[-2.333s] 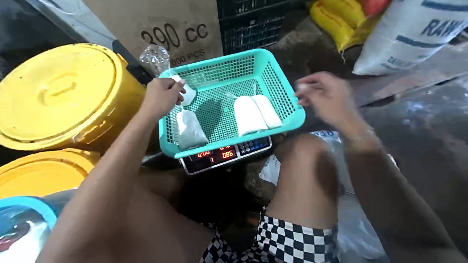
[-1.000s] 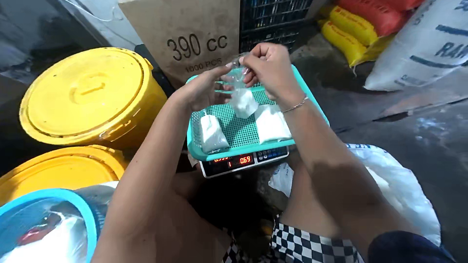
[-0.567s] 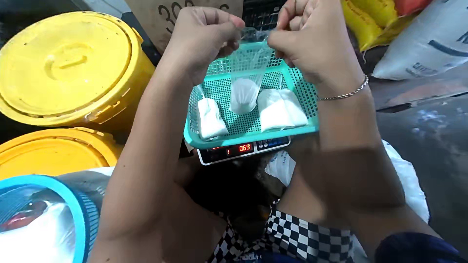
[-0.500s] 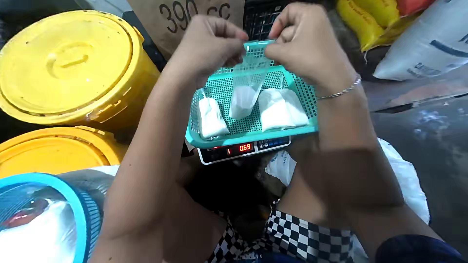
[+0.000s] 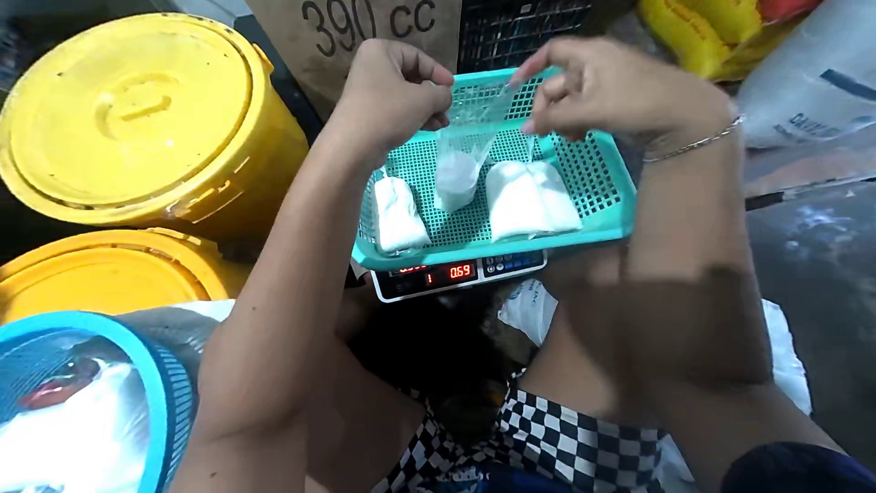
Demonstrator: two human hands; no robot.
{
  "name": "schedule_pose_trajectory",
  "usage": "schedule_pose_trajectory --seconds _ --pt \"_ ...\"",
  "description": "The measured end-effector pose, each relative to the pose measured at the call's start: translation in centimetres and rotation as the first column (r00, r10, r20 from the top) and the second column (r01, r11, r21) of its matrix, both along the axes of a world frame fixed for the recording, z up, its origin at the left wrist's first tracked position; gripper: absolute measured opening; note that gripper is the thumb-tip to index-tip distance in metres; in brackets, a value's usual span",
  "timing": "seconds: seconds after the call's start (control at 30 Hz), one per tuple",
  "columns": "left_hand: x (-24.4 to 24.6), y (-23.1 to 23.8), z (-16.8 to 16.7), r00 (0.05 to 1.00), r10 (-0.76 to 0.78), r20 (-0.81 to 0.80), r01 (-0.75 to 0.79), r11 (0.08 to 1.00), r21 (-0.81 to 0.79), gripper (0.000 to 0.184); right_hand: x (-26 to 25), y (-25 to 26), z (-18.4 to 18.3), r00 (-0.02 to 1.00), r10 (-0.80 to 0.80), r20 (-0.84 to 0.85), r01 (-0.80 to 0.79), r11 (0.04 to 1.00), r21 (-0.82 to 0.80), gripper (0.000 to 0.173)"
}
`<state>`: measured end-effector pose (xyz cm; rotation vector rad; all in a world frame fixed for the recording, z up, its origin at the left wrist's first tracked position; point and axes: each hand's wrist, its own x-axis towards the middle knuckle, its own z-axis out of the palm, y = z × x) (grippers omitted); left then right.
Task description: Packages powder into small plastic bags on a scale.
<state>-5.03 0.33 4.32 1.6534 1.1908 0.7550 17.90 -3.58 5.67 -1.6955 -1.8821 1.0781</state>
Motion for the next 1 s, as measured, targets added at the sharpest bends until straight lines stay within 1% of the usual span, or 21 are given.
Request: schedule_pose_trajectory --seconds 0.03,0.07,0.1,0.13,0.2,0.27,0.3,0.37,0.4,0.43,0.5,0.6,0.63,0.7,0.77,0.8,0.83,0.87,0.93,0.97,1.0 --pt "0.2 -0.2 0.2 1.0 -0.001 0.016 0.001 1.0 -0.004 0.016 0.7 1.0 -1.9 0.991 0.131 -0.029 -0.131 0.991 -0.017 0.058" --pt "0.4 -0.3 0.2 0.999 -0.012 0.033 0.012 1.0 -0.006 0.016 0.7 1.9 -3.6 0.973 0.219 -0.068 -0.221 0.975 -0.029 0.065" --pt "0.5 -0.3 0.2 0.998 -0.037 0.047 0.038 0.999 -0.005 0.016 0.1 2.5 -5.0 0.964 0.248 -0.098 -0.252 0.967 -0.028 0.066" --pt "0.6 -0.2 0.0 0.996 -0.067 0.061 0.067 0.998 -0.001 0.015 -0.8 2.8 -5.7 0.966 0.237 -0.106 -0.24 0.971 -0.017 0.063" --pt "0.5 0.2 -0.6 0.989 -0.109 0.101 0.108 0.994 0.017 0.013 -2.6 2.8 -6.0 0.979 0.174 -0.108 -0.172 0.985 0.026 0.05" --pt "-0.1 1.1 -1.6 0.968 -0.17 0.185 0.164 0.985 0.051 0.016 -3.4 2.9 -6.1 0.978 0.179 -0.105 -0.173 0.983 0.063 0.037" --pt "-0.8 1.9 -2.6 0.945 -0.238 0.223 0.225 0.971 0.083 0.031 -3.5 3.0 -6.3 0.976 0.192 -0.101 -0.184 0.979 0.085 0.028" --pt "-2.1 3.7 -5.0 0.903 -0.397 0.164 0.383 0.917 0.111 0.087 -3.5 3.1 -6.4 0.975 0.194 -0.107 -0.183 0.978 0.1 0.014" --pt "-2.4 4.3 -6.3 0.889 -0.446 0.104 0.439 0.894 0.088 0.106 -3.4 3.1 -6.4 0.975 0.185 -0.121 -0.172 0.979 0.108 0.012" --pt "-2.4 4.5 -7.5 0.878 -0.477 0.051 0.474 0.879 0.05 0.109 -3.3 3.1 -6.4 0.975 0.174 -0.138 -0.159 0.98 0.116 0.012" --pt "-1.7 4.0 -9.1 0.861 -0.508 -0.034 0.508 0.861 0.006 0.095 -3.3 3.0 -6.1 0.969 0.172 -0.175 -0.148 0.979 0.142 0.011" --pt "0.3 3.0 -10.6 0.821 -0.548 -0.158 0.559 0.828 0.031 0.084 -3.6 2.3 -5.4 0.947 0.217 -0.237 -0.17 0.964 0.207 0.009" --pt "0.9 2.8 -11.2 0.826 -0.541 -0.159 0.553 0.832 0.043 0.076 -3.6 2.1 -5.0 0.94 0.243 -0.238 -0.187 0.954 0.233 0.009" --pt "1.9 2.8 -12.5 0.847 -0.522 -0.099 0.53 0.843 0.088 0.056 -3.3 1.7 -4.5 0.934 0.258 -0.246 -0.182 0.938 0.295 0.01" --pt "2.4 3.2 -13.3 0.842 -0.538 -0.036 0.538 0.837 0.095 0.042 -2.3 1.7 -3.9 0.927 0.205 -0.314 -0.088 0.933 0.348 0.007" --pt "2.4 3.4 -13.6 0.842 -0.54 -0.016 0.539 0.838 0.086 0.038 -1.5 1.8 -3.7 0.915 0.17 -0.367 -0.033 0.935 0.353 0.005" --pt "2.4 3.6 -13.8 0.845 -0.535 0.005 0.533 0.842 0.087 0.035 -0.5 1.9 -3.5 0.905 0.14 -0.401 0.0 0.945 0.328 0.006" --pt "2.3 3.7 -13.9 0.851 -0.525 0.024 0.521 0.849 0.089 0.033 0.7 2.0 -3.4 0.911 0.125 -0.393 -0.011 0.96 0.28 0.016" --pt "2.2 3.7 -13.9 0.864 -0.502 0.039 0.497 0.862 0.097 0.031 2.0 2.2 -3.9 0.955 0.13 -0.268 -0.096 0.986 0.138 0.05" --pt "2.2 3.5 -13.8 0.87 -0.491 0.038 0.486 0.869 0.099 0.031 1.7 2.3 -4.7 0.97 0.147 -0.193 -0.135 0.988 0.073 0.06" --pt "2.4 3.3 -13.8 0.878 -0.477 0.049 0.47 0.876 0.106 0.033 0.7 2.5 -5.7 0.975 0.177 -0.133 -0.172 0.984 0.049 0.06"
